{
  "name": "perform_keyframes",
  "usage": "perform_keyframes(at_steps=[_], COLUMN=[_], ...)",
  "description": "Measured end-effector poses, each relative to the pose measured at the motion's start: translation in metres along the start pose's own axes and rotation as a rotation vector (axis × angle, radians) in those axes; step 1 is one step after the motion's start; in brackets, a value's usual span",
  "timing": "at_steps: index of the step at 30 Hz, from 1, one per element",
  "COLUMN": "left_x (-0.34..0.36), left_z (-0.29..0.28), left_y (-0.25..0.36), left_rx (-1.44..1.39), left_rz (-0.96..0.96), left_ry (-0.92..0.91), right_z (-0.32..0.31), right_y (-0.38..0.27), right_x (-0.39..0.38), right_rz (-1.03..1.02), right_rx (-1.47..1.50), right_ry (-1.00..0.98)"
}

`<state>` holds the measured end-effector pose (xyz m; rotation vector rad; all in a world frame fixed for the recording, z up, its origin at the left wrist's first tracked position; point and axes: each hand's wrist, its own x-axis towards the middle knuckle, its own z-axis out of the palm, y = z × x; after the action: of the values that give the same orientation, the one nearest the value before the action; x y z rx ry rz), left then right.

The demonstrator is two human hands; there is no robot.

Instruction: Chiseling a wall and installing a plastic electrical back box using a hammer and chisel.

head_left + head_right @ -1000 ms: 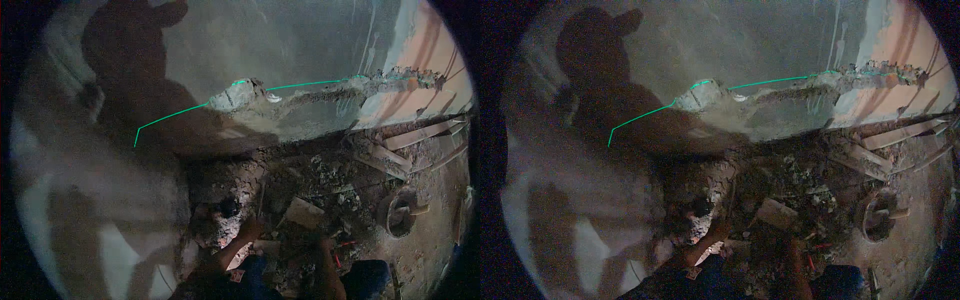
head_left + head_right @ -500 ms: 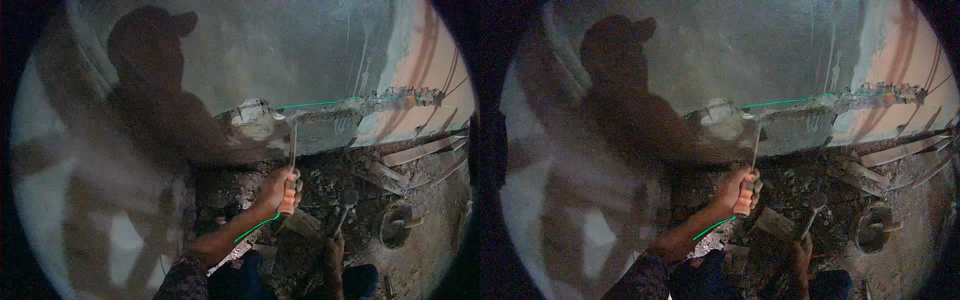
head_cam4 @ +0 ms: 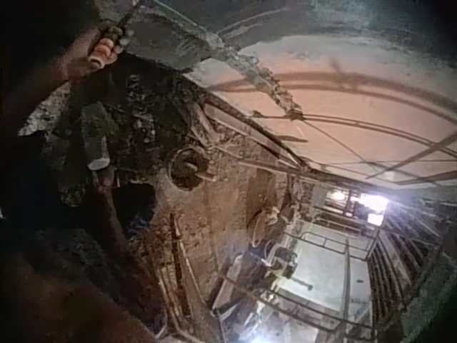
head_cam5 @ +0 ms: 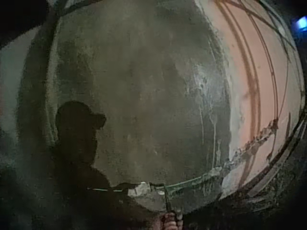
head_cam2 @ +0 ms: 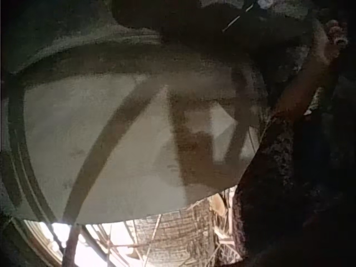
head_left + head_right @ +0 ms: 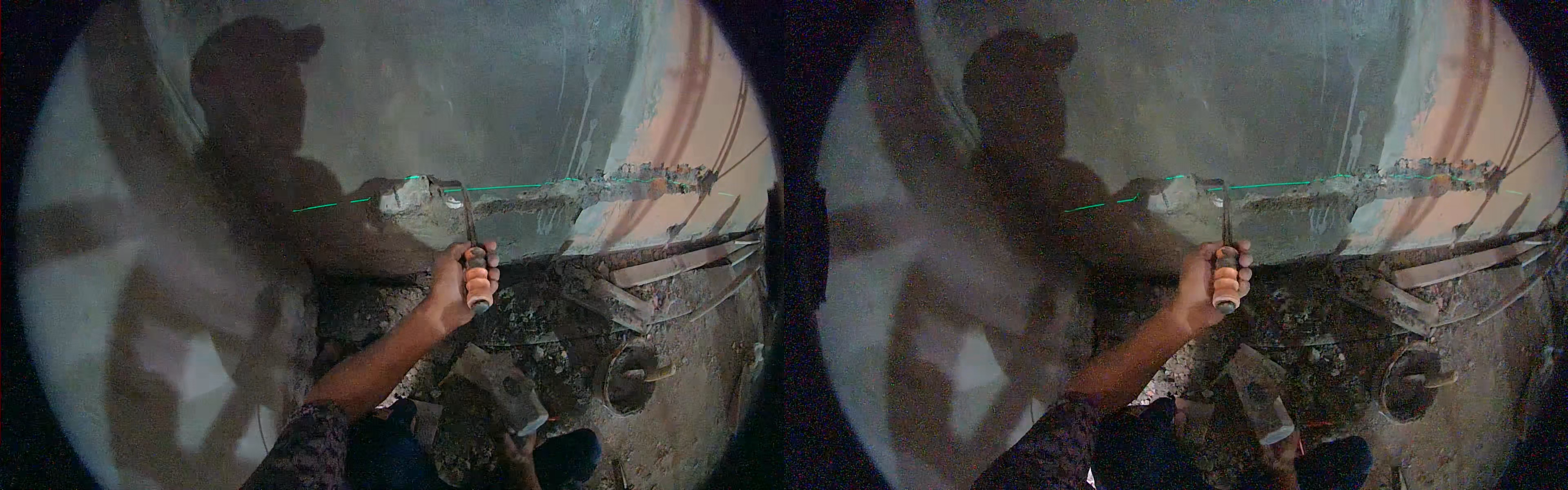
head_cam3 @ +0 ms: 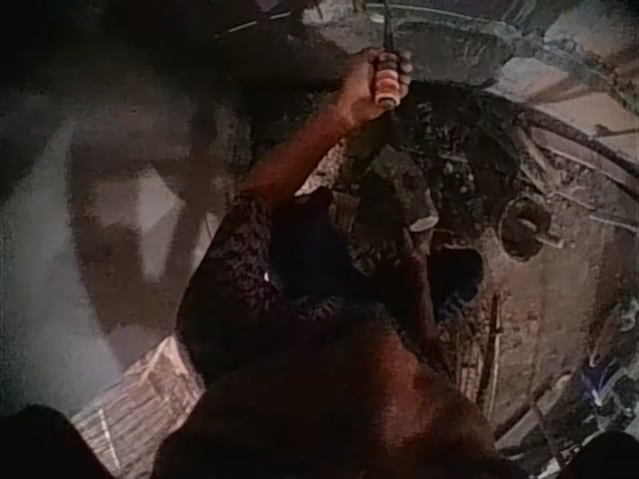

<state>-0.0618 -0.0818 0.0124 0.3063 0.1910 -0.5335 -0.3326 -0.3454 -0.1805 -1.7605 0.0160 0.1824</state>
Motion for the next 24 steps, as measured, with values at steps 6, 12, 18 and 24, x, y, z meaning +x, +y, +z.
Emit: perform_keyframes(at_steps=[6, 12, 18, 24], left_x=[0.003, 0.013, 0.026, 0.028], left_z=[0.008, 0.007, -0.004, -0.021], left_y=[0.004, 0.001, -0.006, -0.011], left_rx=[0.05, -0.121, -0.126, -0.2], left_rz=[0.079, 0.009, 0.104, 0.034], left_ry=[-0.061, -0.106, 0.0, -0.118], right_z=[-0.021, -0.021, -0.026, -0.043], right_y=[-0.015, -0.021, -0.026, -0.039], right_x=[0.021, 0.051, 0.061, 0.076], right_rz=[-0.016, -0.047, -0.055, -0.077], right_rx=[0.029, 0.045, 0.077, 0.12], right_ry=[0.006, 0.03, 0.036, 0.038])
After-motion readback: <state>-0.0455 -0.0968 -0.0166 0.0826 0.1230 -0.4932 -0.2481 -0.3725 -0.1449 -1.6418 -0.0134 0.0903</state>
